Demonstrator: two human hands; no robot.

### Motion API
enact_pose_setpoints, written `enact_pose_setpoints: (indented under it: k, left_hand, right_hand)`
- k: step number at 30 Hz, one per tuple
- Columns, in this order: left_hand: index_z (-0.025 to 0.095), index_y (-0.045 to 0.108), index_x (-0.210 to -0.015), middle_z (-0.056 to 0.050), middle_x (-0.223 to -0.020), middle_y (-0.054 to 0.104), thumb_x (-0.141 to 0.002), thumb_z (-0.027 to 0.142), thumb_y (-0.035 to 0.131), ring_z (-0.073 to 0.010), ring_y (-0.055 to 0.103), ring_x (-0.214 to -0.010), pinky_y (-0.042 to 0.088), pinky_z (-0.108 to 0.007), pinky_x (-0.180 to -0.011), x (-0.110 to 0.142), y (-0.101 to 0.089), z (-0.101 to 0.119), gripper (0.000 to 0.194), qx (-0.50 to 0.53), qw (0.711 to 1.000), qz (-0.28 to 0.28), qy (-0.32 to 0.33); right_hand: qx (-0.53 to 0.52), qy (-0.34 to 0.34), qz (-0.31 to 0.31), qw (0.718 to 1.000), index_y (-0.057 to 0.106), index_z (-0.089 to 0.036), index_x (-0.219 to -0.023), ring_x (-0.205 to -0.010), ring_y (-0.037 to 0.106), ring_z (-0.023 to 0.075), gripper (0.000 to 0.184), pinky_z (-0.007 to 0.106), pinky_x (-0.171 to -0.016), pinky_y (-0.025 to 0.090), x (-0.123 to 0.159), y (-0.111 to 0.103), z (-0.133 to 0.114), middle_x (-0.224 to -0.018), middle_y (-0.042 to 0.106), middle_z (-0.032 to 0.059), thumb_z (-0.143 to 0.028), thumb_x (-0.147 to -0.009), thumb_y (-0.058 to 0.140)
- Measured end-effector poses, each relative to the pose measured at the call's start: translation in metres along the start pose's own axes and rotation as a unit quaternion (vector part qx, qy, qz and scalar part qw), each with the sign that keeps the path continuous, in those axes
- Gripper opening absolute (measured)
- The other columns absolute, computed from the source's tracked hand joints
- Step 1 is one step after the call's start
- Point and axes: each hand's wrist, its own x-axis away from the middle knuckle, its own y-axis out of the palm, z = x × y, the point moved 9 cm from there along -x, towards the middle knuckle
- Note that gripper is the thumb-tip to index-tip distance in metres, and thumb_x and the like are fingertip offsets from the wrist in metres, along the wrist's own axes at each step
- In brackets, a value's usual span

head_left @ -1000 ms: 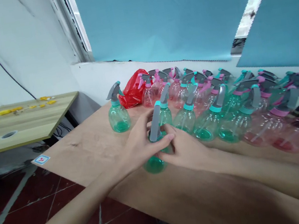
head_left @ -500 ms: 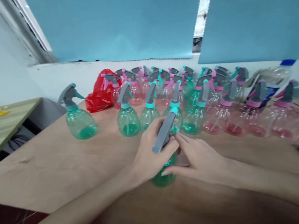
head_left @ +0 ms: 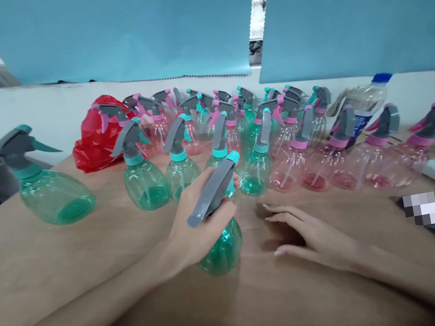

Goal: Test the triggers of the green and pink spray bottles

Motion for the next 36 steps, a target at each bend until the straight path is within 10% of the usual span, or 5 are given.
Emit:
enact_pose_setpoints:
  k: [19, 27, 36]
  left_hand:
    - [0.025, 0.055, -0.077, 0.004, -0.067, 0.053, -0.072, 0.023, 0.052, -0.0136, 0.047, -0.056, 0.044, -0.025, -0.052, -0.011, 0.002, 0.002, 0.007, 0.008, 0.999, 0.007, -0.052]
    - [0.032, 0.054, -0.12, 0.003, -0.075, 0.062, -0.077, 0.021, 0.054, -0.0146, 0.052, -0.054, 0.047, -0.027, -0.053, -0.014, 0.019, -0.011, 0.045, 0.014, 0.998, -0.051, -0.035]
    - [0.029, 0.047, -0.127, 0.002, -0.081, 0.064, -0.083, 0.024, 0.054, -0.014, 0.059, -0.059, 0.05, -0.027, -0.056, -0.013, 0.024, -0.015, 0.044, 0.035, 0.995, -0.081, -0.045]
  right_hand:
    - [-0.01, -0.028, -0.016, 0.999, 0.033, -0.026, -0.146, -0.139, 0.033, 0.0264, 0.069, 0.051, -0.112, 0.032, -0.008, 0.009, 0.006, -0.151, 0.038, 0.0089, -0.05, -0.087, 0.058]
    - [-0.019, -0.032, -0.023, 0.999, 0.027, -0.027, -0.148, -0.14, 0.029, 0.0276, 0.071, 0.053, -0.113, 0.029, -0.01, 0.008, 0.003, -0.152, 0.035, 0.0075, -0.048, -0.088, 0.058]
    - [-0.024, -0.033, -0.026, 0.999, 0.027, -0.026, -0.149, -0.141, 0.028, 0.0271, 0.07, 0.053, -0.113, 0.029, -0.009, 0.009, 0.005, -0.151, 0.036, 0.0068, -0.046, -0.089, 0.058]
